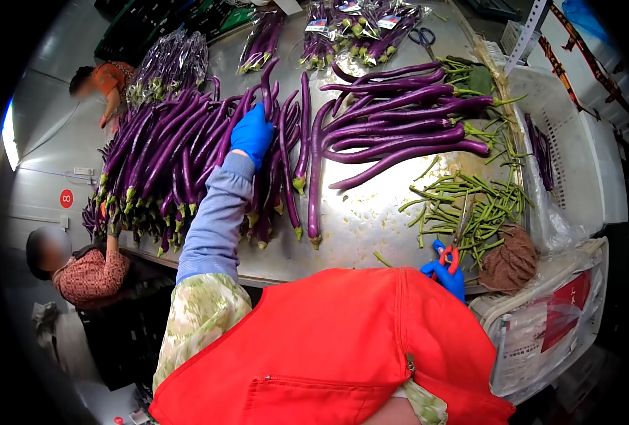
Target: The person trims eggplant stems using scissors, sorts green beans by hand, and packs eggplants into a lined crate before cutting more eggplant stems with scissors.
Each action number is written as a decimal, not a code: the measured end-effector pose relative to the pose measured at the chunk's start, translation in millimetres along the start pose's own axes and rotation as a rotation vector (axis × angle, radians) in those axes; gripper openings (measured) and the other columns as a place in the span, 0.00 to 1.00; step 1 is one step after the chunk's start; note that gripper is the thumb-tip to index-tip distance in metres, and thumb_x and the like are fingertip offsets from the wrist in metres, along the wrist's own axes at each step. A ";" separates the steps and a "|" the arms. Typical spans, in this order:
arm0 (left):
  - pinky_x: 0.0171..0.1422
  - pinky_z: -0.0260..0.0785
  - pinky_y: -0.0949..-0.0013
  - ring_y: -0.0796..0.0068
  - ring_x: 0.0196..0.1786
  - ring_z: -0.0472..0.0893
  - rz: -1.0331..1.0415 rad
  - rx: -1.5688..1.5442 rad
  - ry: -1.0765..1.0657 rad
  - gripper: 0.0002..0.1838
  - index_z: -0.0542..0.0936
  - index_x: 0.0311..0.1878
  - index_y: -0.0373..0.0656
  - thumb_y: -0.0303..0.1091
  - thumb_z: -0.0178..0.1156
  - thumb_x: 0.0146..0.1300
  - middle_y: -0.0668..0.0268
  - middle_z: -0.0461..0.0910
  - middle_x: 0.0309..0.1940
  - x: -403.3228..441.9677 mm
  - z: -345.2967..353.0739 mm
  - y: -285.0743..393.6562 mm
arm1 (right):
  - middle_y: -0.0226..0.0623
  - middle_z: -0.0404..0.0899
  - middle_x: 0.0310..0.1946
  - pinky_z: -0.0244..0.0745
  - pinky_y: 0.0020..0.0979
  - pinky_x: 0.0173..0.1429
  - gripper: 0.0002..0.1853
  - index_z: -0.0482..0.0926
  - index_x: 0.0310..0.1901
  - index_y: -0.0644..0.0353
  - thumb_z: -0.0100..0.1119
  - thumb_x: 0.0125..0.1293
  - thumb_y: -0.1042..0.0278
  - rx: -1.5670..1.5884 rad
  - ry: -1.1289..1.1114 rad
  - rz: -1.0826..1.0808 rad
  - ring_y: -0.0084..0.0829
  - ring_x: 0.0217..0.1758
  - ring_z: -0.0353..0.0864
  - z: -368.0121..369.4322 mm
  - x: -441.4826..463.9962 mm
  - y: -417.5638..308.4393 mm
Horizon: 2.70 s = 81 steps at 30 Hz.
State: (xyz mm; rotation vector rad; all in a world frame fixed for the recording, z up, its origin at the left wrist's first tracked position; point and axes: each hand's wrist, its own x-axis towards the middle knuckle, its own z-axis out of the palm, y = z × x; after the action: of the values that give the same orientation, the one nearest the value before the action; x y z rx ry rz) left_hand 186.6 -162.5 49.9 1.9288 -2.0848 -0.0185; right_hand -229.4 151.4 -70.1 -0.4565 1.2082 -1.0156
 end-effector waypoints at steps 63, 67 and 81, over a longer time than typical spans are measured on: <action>0.57 0.68 0.70 0.67 0.49 0.74 0.040 -0.260 0.141 0.46 0.62 0.71 0.56 0.15 0.59 0.45 0.60 0.71 0.47 -128.6 -126.9 -1.1 | 0.36 0.80 0.33 0.71 0.26 0.39 0.31 0.61 0.65 0.67 0.55 0.60 0.68 0.131 -0.070 0.055 0.23 0.31 0.75 5.6 14.0 -5.3; 0.60 0.68 0.55 0.49 0.58 0.72 -0.172 0.341 -0.112 0.47 0.55 0.73 0.61 0.34 0.67 0.49 0.48 0.71 0.54 -89.6 -91.8 -96.4 | 0.40 0.76 0.50 0.72 0.28 0.40 0.25 0.69 0.58 0.69 0.55 0.60 0.66 0.088 -0.068 0.063 0.25 0.33 0.77 0.0 14.5 -2.9; 0.63 0.60 0.50 0.47 0.61 0.67 0.505 0.160 0.025 0.40 0.65 0.67 0.48 0.37 0.66 0.48 0.52 0.70 0.54 -82.1 -24.9 47.1 | 0.43 0.74 0.55 0.76 0.29 0.44 0.25 0.71 0.57 0.70 0.53 0.65 0.58 0.135 -0.083 0.081 0.25 0.35 0.78 3.8 8.6 -14.5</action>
State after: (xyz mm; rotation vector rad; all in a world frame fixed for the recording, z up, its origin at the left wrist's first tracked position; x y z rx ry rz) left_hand 150.8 -72.9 66.4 1.4140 -2.5579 0.2855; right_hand -231.6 136.0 -62.5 -0.3381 1.0685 -0.9919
